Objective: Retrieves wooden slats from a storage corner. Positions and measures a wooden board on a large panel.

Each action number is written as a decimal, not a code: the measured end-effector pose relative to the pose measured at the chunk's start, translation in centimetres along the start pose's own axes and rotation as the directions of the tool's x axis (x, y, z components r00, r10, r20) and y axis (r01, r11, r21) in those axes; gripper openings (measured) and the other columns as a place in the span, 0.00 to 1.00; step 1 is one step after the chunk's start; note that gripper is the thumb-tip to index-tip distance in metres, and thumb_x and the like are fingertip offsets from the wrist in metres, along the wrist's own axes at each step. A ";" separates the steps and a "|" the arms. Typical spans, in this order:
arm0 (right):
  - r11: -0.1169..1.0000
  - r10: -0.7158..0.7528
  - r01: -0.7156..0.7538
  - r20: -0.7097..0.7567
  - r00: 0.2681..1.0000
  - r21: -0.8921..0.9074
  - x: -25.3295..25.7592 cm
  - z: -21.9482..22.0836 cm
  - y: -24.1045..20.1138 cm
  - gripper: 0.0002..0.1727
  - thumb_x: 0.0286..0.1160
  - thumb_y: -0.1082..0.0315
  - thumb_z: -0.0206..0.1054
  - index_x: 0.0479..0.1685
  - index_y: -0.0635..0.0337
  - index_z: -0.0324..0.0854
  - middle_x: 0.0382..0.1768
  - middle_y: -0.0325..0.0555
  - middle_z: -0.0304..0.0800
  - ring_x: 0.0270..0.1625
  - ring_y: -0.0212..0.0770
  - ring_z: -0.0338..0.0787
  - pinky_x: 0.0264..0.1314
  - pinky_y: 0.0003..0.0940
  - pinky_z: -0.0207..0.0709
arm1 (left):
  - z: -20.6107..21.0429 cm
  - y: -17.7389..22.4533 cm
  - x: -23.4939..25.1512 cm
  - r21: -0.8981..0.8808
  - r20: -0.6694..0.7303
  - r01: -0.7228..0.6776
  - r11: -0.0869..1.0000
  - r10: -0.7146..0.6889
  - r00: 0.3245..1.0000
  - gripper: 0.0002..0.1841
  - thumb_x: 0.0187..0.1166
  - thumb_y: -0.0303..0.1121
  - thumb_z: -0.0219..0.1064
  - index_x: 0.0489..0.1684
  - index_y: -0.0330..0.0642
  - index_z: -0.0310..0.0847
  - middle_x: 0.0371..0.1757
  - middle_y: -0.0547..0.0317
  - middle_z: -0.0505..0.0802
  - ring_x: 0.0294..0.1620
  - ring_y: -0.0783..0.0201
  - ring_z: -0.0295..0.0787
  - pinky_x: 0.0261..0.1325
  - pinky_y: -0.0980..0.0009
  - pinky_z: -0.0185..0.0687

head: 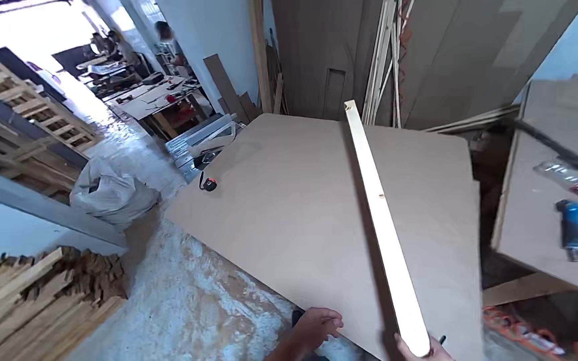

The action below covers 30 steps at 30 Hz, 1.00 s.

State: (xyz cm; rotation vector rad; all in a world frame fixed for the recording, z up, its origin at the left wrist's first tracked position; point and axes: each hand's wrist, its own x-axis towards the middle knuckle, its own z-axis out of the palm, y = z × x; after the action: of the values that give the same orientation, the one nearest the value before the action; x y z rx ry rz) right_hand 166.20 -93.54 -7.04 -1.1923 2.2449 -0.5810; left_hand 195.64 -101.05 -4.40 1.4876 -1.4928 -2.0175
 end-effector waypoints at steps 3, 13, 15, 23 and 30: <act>0.995 0.055 -0.054 -0.019 0.998 0.079 2.3 8.1 -8.3 0.39 0.51 0.34 0.81 0.51 0.60 0.89 0.36 0.58 0.94 0.43 0.60 0.94 0.49 0.68 0.83 | -9.2 -3.1 -1.3 0.159 -0.016 0.076 0.984 -0.074 0.997 0.20 0.90 0.45 0.60 0.68 0.44 0.85 0.59 0.55 0.94 0.55 0.60 0.94 0.63 0.56 0.90; 0.941 0.315 -0.306 -0.041 0.948 0.147 5.2 26.5 -29.1 0.35 0.49 0.32 0.79 0.49 0.52 0.89 0.31 0.45 0.94 0.37 0.48 0.95 0.42 0.58 0.88 | -41.6 2.3 8.2 0.522 -0.018 0.000 0.853 0.011 1.000 0.26 0.87 0.51 0.62 0.75 0.45 0.80 0.68 0.56 0.91 0.69 0.64 0.88 0.76 0.59 0.82; 0.935 0.325 -0.309 -0.073 0.943 0.173 5.2 30.1 -32.2 0.36 0.51 0.34 0.79 0.52 0.53 0.89 0.32 0.46 0.95 0.38 0.49 0.95 0.43 0.58 0.88 | -45.3 3.0 15.3 0.567 -0.034 -0.116 0.815 0.164 0.986 0.31 0.82 0.56 0.65 0.78 0.46 0.78 0.72 0.57 0.88 0.73 0.64 0.84 0.79 0.60 0.79; 0.966 0.256 -0.223 -0.360 0.897 0.131 6.4 41.2 -39.5 0.43 0.47 0.32 0.76 0.60 0.57 0.90 0.43 0.53 0.94 0.35 0.49 0.95 0.35 0.52 0.90 | -44.5 11.1 34.5 0.641 -0.094 -0.203 0.740 0.338 0.936 0.61 0.63 0.80 0.63 0.96 0.51 0.48 0.94 0.47 0.61 0.94 0.44 0.54 0.89 0.38 0.57; 0.990 0.134 -0.143 -0.506 0.852 0.023 6.1 44.2 -37.8 0.44 0.53 0.30 0.72 0.67 0.53 0.89 0.54 0.47 0.93 0.57 0.50 0.89 0.60 0.47 0.84 | -41.6 11.2 41.0 0.750 -0.161 -0.167 0.639 0.422 0.892 0.72 0.54 0.68 0.81 0.98 0.50 0.28 0.98 0.53 0.48 0.97 0.50 0.41 0.94 0.36 0.27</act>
State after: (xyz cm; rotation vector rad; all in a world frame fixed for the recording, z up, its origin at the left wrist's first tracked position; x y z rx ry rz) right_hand 214.50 -123.75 -20.25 -0.9463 2.7497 -0.9056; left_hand 206.39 -157.91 -17.93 1.5473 -2.3293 -0.9234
